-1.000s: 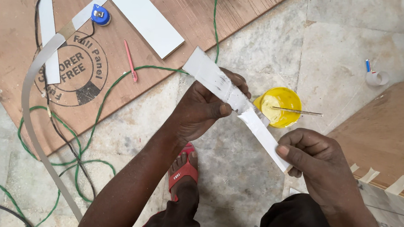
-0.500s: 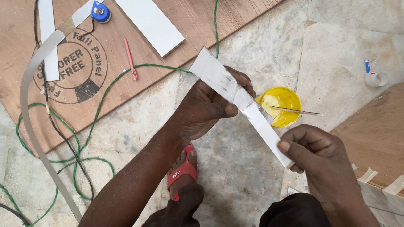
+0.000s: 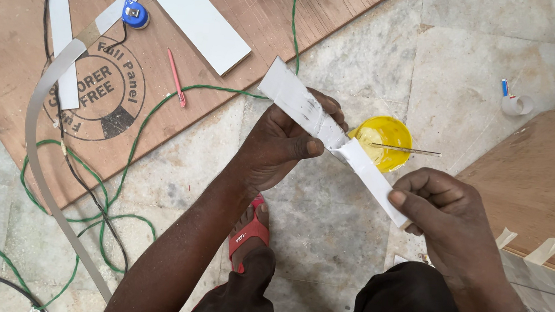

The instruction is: The person scrapes a small wooden piece with a chisel, then applies glue to a white strip and attaches it to a larger wooden structure. The person also applies glue to a metal strip and attaches it to the wooden structure.

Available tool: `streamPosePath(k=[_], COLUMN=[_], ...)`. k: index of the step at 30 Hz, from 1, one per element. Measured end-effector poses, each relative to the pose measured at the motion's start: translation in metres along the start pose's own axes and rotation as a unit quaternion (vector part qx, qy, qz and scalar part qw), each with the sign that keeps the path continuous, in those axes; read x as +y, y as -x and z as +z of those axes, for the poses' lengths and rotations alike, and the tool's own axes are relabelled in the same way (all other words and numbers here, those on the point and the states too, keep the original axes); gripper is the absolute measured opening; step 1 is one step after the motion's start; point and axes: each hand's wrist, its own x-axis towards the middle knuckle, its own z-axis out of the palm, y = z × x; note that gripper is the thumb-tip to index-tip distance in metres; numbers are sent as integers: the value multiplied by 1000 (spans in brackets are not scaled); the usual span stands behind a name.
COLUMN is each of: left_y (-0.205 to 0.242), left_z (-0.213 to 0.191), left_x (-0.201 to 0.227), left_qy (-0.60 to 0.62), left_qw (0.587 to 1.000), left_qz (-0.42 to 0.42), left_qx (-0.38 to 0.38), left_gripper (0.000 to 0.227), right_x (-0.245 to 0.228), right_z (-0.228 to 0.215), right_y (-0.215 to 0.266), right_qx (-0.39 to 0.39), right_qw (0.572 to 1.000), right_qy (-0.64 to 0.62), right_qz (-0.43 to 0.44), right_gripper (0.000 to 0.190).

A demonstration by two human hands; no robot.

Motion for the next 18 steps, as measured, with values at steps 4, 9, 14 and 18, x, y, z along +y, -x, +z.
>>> streamPosePath(k=[4,9,14,18], left_y=[0,0,0,0], left_z=[0,-2,-3,-2], left_x=[-1,-2,-2,-3], left_qy=[1,3,0,-8], left_qw=[1000,1000,1000,1000], left_qz=[-5,-2,-7,-8], left_qx=[2,-2,-6,-14], left_gripper=[54,54,56,56], right_x=[1,11,10,4], right_z=[1,-4,-11,-5], right_y=[1,-6,-4,-11], right_qx=[-31,-45,-74,-80], right_qw=[999,998,987,989], right_qy=[-17,-40,-138,-114], right_qz=[-7,24,30,45], right_gripper=[9,9,7,6])
